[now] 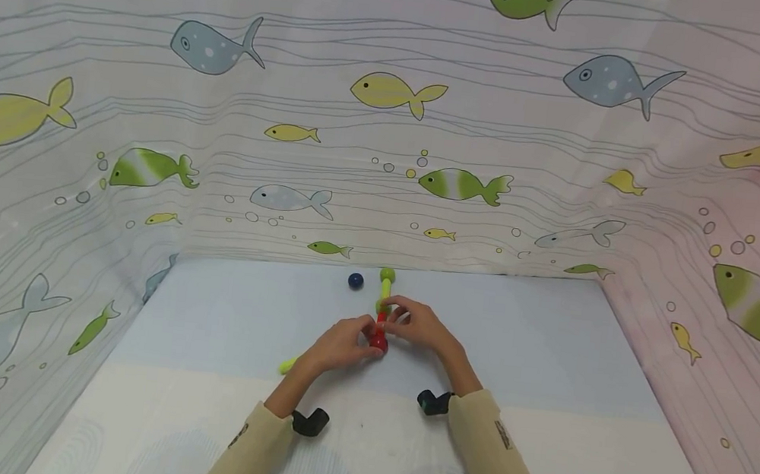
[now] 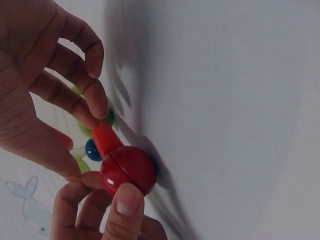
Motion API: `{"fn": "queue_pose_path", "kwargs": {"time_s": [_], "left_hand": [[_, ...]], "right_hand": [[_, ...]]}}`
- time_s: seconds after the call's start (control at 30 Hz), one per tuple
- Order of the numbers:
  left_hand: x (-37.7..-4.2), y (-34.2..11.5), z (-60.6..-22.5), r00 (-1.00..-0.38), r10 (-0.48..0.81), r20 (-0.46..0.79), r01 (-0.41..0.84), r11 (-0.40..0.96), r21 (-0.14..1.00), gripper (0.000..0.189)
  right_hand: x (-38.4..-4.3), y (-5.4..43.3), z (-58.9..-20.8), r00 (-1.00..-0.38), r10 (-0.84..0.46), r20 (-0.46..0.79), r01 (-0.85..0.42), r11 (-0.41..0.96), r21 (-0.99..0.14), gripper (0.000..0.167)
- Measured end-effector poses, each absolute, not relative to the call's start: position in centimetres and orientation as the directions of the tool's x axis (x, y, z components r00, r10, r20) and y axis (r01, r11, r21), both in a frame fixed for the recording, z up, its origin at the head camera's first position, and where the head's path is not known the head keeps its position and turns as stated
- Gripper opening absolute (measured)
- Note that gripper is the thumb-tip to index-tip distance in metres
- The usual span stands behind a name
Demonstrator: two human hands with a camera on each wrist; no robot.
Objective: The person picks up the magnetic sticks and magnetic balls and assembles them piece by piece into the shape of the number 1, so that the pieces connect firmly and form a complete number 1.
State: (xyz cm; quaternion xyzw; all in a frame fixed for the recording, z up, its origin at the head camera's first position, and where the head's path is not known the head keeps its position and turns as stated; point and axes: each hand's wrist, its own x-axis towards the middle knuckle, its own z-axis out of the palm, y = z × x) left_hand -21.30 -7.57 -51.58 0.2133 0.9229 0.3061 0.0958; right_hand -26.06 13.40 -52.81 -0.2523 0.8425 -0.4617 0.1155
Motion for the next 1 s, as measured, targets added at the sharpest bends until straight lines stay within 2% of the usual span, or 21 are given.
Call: {"fn": "queue_pose_path", "kwargs": {"time_s": [0.4,0.73,1.0], "left_hand": [[-22.1,-8.0,-53.1,-0.891,0.455,-0.003,0.339,0.668,0.663,0.026],[-22.1,-8.1,-52.8,-0.887,0.461,-0.01,0.349,0.686,0.639,0.029],[-21.8,-9.0,-52.2,-0.897,0.441,-0.017,0.35,0.733,0.584,0.033]], "right_hand": [[-25.1,13.8,-52.9,-0.794,-0.607,0.012,-0.337,0.425,-0.84,0.045],[-24.8,13.8,-53.6,-0.78,-0.625,0.026,-0.355,0.409,-0.841,0.042],[-24.7,13.7,-53.8,-0.798,-0.602,0.01,-0.335,0.429,-0.839,0.04]]}}
